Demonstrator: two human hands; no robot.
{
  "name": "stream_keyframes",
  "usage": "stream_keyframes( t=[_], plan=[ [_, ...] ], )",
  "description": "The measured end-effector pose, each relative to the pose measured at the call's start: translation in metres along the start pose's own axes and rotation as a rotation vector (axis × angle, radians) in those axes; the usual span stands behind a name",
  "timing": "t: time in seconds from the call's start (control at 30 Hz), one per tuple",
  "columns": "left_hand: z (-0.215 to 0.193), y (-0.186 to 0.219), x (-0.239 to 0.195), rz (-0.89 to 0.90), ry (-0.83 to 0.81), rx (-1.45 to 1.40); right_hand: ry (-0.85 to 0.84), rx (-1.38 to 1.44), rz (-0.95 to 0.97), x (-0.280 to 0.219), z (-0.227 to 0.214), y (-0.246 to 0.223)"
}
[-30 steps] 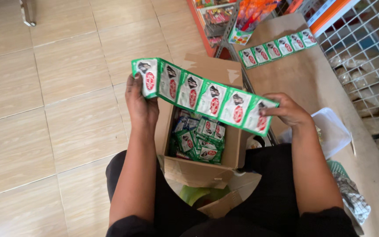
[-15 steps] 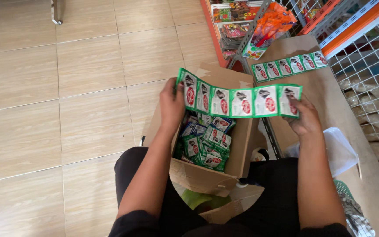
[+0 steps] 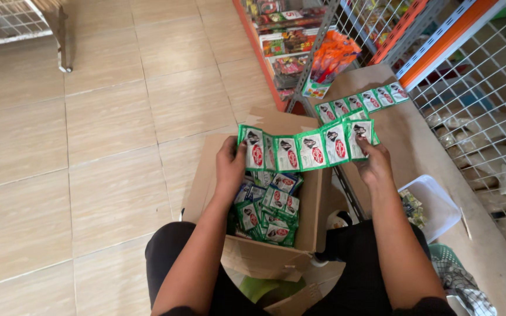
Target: The person moves a cardboard box to a table, opens it, and removes snack packets. They separate orange snack bags and then arrange green and blue sachets in rows on the table.
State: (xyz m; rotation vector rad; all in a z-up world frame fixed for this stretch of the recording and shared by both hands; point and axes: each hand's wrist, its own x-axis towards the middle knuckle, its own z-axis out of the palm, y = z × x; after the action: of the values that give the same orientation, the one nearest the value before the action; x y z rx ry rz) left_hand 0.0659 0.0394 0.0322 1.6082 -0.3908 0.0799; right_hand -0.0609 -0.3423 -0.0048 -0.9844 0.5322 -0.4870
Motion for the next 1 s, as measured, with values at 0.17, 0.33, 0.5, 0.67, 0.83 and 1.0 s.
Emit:
stream_keyframes(
  t=[0.17, 0.33, 0.5, 0.67, 0.83, 1.0],
  plan=[
    [-0.001, 0.013, -0.009, -0.122, -0.131, 0.419, -0.074, -0.183, -0.249, -0.030, 0.011, -0.016],
    [0.024, 0.014, -0.031, 0.170, -0.253, 0.585, -0.223, -0.440, -0.176, -0.050, 0.031, 0.004],
    [0.054, 0.002, -0.046, 0.068, -0.527, 0.128, -0.581, -0.817, -0.145, -0.080, 0.053, 0.036],
    [0.067, -0.016, -0.050, -0.163, -0.626, -0.195, -0.476, -0.684, -0.248, -0.094, 0.072, 0.038],
    [0.074, -0.024, -0.062, -0.228, -0.690, -0.261, -0.361, -0.666, -0.353, -0.104, 0.093, 0.042],
    [0.074, -0.020, -0.073, -0.371, -0.528, -0.406, -0.365, -0.340, -0.187, -0.104, 0.093, 0.058]
  ],
)
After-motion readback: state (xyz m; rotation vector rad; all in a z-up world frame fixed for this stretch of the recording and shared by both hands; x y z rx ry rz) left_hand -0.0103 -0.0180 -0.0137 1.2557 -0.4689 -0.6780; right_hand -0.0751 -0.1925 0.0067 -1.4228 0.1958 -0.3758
